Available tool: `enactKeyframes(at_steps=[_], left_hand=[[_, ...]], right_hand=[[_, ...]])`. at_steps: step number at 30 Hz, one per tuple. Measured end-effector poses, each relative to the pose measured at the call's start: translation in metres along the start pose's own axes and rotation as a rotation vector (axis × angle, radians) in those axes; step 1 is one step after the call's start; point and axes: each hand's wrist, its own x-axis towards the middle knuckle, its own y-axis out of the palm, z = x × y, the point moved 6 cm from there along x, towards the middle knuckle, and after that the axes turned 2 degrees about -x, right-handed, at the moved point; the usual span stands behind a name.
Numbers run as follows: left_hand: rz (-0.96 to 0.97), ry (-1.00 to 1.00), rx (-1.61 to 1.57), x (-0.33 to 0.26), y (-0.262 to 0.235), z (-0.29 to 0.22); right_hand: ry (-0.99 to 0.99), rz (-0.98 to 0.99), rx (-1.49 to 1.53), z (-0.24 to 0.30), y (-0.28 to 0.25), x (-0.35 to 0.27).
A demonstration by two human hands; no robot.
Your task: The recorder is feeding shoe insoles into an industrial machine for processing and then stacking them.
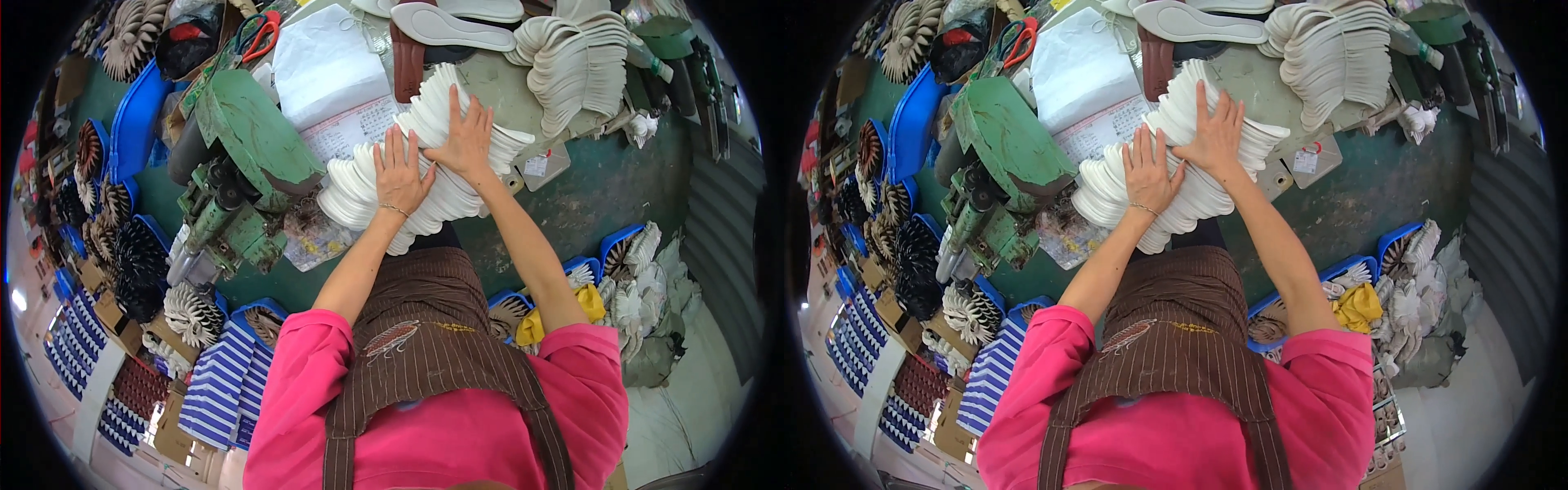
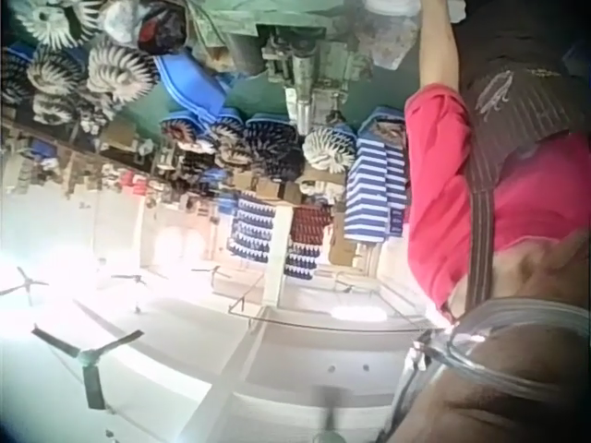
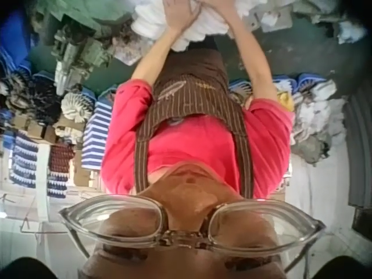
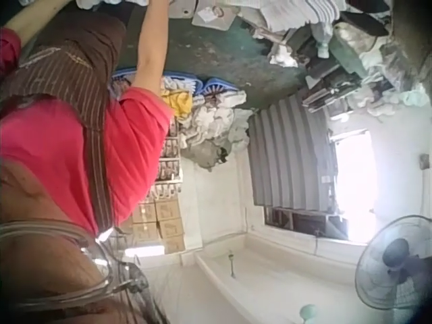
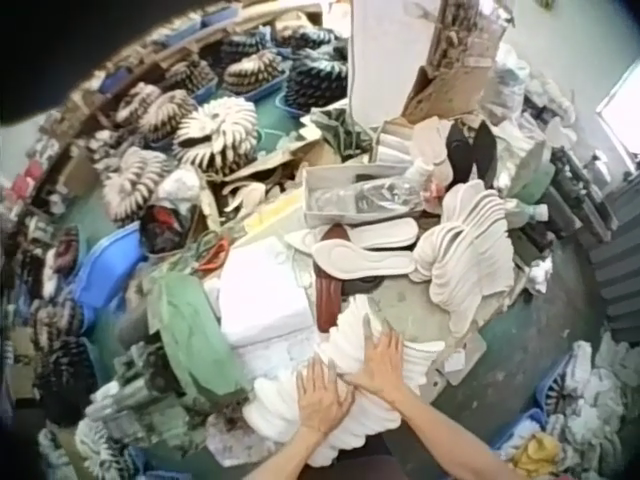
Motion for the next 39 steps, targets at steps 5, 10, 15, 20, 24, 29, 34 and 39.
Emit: enactKeyframes(at_steps=[5, 10, 15, 20, 24, 29, 34, 39], left_hand=[[0.009, 0.001, -0.026, -0.001, 0.004, 0.004], [0.057, 0.048, 0.003, -0.009, -0.003, 0.008], [-0.061, 0.132, -0.060, -0.018, -0.006, 0.003], [-0.142, 0.217, -0.083, -0.026, -0.005, 0.000], [-0.209, 0.253, -0.142, -0.029, -0.014, 0.002], [-0.108, 0.463, -0.167, -0.052, -0.011, 0.002], [-0.023, 0.243, -0.409, -0.037, -0.022, 0.008], [-0.027, -0.239, -1.626, -0.021, -0.069, 0.007]], right_hand=[[0.198, -0.248, 0.271, -0.041, -0.011, 0.001], [0.452, -0.460, 1.193, -0.034, -0.036, -0.015], [0.414, -0.575, 1.417, -0.031, -0.040, -0.015], [0.399, -0.687, 1.216, -0.024, -0.031, 0.003], [0.334, -0.754, 1.082, -0.010, -0.048, 0.001], [0.323, -0.708, 1.575, -0.024, -0.088, 0.034], [0.059, -0.454, 1.904, 0.020, -0.181, 0.019], [0.387, 0.233, 2.050, 0.036, -0.121, -0.082]])
